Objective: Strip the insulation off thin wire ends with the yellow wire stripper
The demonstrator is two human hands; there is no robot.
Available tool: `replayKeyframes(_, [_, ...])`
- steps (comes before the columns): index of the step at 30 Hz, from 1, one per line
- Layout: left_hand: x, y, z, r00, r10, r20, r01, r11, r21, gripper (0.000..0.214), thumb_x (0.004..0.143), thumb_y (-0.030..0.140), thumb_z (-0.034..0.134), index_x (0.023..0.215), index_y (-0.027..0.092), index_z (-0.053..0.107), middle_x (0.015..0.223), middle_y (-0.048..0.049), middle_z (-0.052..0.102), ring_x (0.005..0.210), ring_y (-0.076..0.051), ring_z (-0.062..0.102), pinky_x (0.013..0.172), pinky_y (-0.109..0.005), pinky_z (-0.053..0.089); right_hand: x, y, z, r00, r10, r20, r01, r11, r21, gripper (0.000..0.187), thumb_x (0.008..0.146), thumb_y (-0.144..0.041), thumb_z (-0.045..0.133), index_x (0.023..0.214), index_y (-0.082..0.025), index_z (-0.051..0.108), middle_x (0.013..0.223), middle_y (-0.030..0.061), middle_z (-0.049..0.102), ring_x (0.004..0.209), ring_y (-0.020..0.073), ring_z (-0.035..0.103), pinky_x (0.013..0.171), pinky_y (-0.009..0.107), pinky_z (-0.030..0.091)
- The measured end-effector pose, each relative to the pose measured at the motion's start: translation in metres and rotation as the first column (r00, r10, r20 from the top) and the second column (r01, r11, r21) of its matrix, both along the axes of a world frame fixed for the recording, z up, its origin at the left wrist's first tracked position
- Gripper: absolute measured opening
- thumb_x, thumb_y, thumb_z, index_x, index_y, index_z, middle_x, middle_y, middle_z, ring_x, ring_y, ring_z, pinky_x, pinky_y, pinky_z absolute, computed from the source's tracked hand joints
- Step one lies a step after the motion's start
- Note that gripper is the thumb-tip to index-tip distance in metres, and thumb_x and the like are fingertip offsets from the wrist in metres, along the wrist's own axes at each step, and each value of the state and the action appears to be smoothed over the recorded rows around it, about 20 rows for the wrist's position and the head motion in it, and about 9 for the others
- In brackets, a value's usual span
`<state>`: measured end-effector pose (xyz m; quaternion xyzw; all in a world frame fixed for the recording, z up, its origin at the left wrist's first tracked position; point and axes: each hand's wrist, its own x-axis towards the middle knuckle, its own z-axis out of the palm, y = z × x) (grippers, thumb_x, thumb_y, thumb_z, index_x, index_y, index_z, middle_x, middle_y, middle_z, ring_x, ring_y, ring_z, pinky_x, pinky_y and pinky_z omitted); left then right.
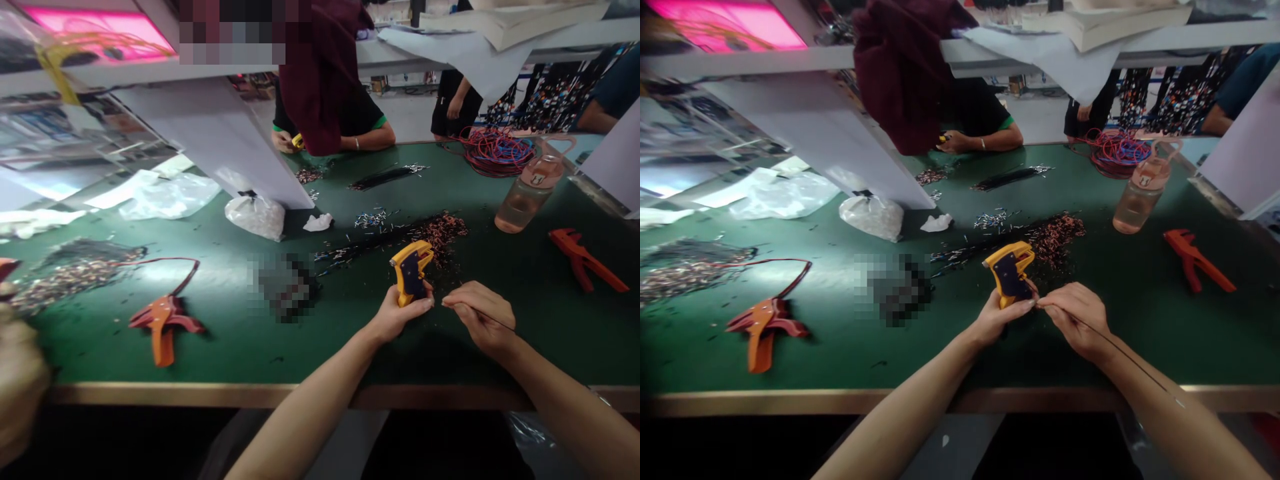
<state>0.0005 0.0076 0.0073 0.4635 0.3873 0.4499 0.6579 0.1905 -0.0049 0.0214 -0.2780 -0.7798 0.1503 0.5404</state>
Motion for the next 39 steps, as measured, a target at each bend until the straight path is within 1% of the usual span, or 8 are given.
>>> replayKeyframes(9, [0.0, 0.002, -0.004, 0.995, 0.046, -0.087, -0.044, 0.999, 0.022, 0.038, 0.065, 0.048, 0.083, 0.069, 0.016, 0.062, 0.055, 0.0006, 0.061, 0.054, -0.014, 0.054, 0.062, -0.029, 0.044, -0.001, 0.0, 0.003, 1.0, -0.006, 0.005, 0.006, 1.0, 0.023, 0.023, 0.09, -0.006, 0.056, 0.096, -0.021, 0.073, 0.078, 0.0042, 0.075, 0.067, 0.0162, 0.07, 0.063, 0.03, 0.054])
replayKeyframes(15, [0.0, 0.001, -0.003, 0.981, 0.091, -0.169, -0.084, 0.995, 0.048, 0.047, 0.07, 0.052, 0.078, 0.051, 0.019, 0.051, 0.042, 0.0035, 0.049, 0.042, -0.009, 0.043, 0.05, -0.027, 0.035, -0.001, 0.0, 0.002, 1.0, 0.002, 0.009, -0.002, 1.0, 0.018, 0.023, 0.091, -0.007, 0.056, 0.097, -0.021, 0.073, 0.079, 0.004, 0.075, 0.068, 0.0167, 0.07, 0.064, 0.031, 0.055])
replayKeyframes(18, [0.0, 0.003, -0.005, 0.988, 0.122, -0.099, -0.12, 0.992, 0.026, 0.046, 0.07, 0.051, 0.078, 0.05, 0.019, 0.05, 0.04, 0.0049, 0.046, 0.04, -0.009, 0.041, 0.051, -0.027, 0.036, 0.0, -0.002, 0.0, 1.0, 0.006, -0.017, -0.006, 1.0, -0.005, 0.022, 0.092, -0.009, 0.057, 0.097, -0.022, 0.074, 0.079, 0.0037, 0.075, 0.068, 0.0173, 0.07, 0.065, 0.033, 0.055])
replayKeyframes(21, [-0.001, 0.006, -0.004, 0.997, 0.054, 0.051, -0.052, 0.997, -0.052, 0.038, 0.064, 0.046, 0.083, 0.063, 0.018, 0.058, 0.049, 0.0035, 0.054, 0.049, -0.012, 0.052, 0.059, -0.029, 0.043, 0.002, -0.001, -0.002, 0.991, -0.023, -0.132, 0.009, 0.994, -0.106, 0.022, 0.096, -0.016, 0.055, 0.09, -0.022, 0.075, 0.076, 0.0038, 0.074, 0.068, 0.0174, 0.068, 0.063, 0.032, 0.053])
replayKeyframes(24, [-0.003, 0.008, -0.004, 0.984, -0.079, 0.158, 0.1, 0.987, -0.13, 0.042, 0.059, 0.044, 0.086, 0.081, 0.014, 0.066, 0.065, -0.0012, 0.064, 0.062, -0.017, 0.061, 0.066, -0.031, 0.047, 0.002, 0.006, -0.004, 0.901, -0.127, -0.415, 0.001, 0.957, -0.289, 0.032, 0.101, -0.03, 0.052, 0.076, -0.022, 0.072, 0.066, 0.002, 0.067, 0.064, 0.0155, 0.063, 0.06, 0.03, 0.05])
replayKeyframes(28, [-0.005, 0.006, -0.007, 0.956, -0.223, 0.191, 0.248, 0.961, -0.119, 0.049, 0.059, 0.044, 0.087, 0.093, 0.013, 0.07, 0.075, -0.0046, 0.068, 0.069, -0.019, 0.064, 0.072, -0.034, 0.049, 0.003, 0.021, -0.002, 0.685, -0.231, -0.691, -0.181, 0.865, -0.468, 0.04, 0.094, -0.049, 0.062, 0.064, -0.022, 0.064, 0.057, -0.0016, 0.057, 0.055, 0.0124, 0.054, 0.056, 0.027, 0.047])
replayKeyframes(33, [-0.007, 0.003, -0.009, 0.933, -0.321, 0.166, 0.338, 0.937, -0.09, 0.049, 0.062, 0.043, 0.087, 0.097, 0.013, 0.071, 0.078, -0.0055, 0.071, 0.07, -0.019, 0.064, 0.074, -0.035, 0.048, 0.003, 0.029, -0.002, 0.553, -0.3, -0.777, -0.363, 0.752, -0.549, 0.041, 0.082, -0.053, 0.075, 0.061, -0.021, 0.06, 0.056, -0.0035, 0.052, 0.053, 0.0107, 0.048, 0.052, 0.025, 0.044])
replayKeyframes(39, [-0.006, 0.001, -0.005, 0.932, -0.326, 0.156, 0.344, 0.932, -0.111, 0.051, 0.059, 0.044, 0.089, 0.096, 0.013, 0.071, 0.077, -0.0055, 0.071, 0.07, -0.019, 0.064, 0.073, -0.033, 0.048, 0.002, 0.03, -0.003, 0.529, -0.338, -0.778, -0.389, 0.719, -0.577, 0.044, 0.077, -0.056, 0.079, 0.06, -0.021, 0.059, 0.057, -0.0036, 0.052, 0.053, 0.0106, 0.047, 0.051, 0.025, 0.041])
